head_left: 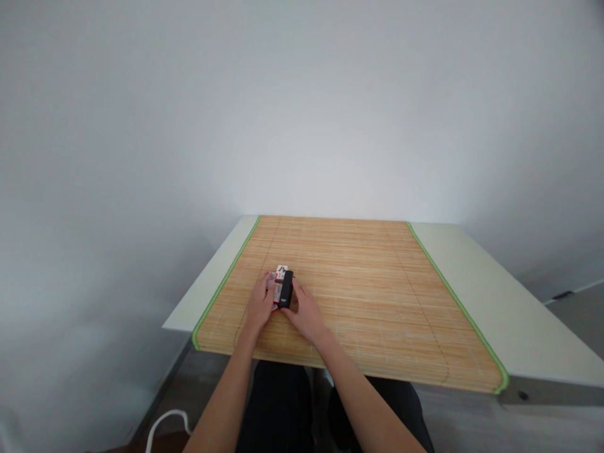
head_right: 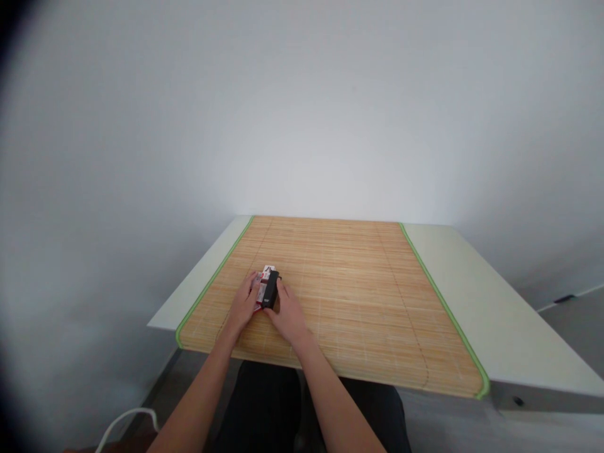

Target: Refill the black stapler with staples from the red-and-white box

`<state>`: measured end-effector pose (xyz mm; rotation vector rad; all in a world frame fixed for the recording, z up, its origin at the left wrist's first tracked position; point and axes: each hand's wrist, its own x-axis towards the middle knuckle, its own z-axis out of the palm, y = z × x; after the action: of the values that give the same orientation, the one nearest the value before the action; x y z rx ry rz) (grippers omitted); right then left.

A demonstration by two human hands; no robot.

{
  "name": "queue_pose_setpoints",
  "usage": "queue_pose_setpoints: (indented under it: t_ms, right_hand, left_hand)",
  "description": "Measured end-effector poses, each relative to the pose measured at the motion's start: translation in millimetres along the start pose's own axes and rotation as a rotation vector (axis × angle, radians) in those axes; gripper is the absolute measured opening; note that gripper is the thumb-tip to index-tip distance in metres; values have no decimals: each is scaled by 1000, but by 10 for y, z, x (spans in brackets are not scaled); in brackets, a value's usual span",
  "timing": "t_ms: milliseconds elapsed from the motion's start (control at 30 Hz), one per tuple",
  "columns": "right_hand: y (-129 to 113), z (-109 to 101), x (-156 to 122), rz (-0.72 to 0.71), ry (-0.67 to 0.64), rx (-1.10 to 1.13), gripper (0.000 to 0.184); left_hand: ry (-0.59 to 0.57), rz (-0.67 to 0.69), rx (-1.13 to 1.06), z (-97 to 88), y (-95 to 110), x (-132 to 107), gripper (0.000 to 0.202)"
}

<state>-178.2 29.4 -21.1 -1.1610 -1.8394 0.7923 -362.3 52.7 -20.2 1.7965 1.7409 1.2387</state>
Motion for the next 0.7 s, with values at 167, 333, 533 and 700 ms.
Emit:
queue_pose_setpoints:
  t_ms: [167, 333, 533, 700]
  right_hand:
    - [146, -480, -268, -10, 36, -65, 80]
    - [461, -1312, -681, -28, 12, -332, 56]
    - [662, -1712, -936, 57, 2, -536, 56]
    - [614, -1493, -908, 103, 125, -565, 54]
  left_hand:
    - [62, -31, -67, -50, 105, -6, 44]
    - [156, -34, -58, -188, 306, -130, 44]
    - [14, 182, 71, 19, 954, -625, 39]
    - [-375, 361, 126, 592, 1276, -799, 51]
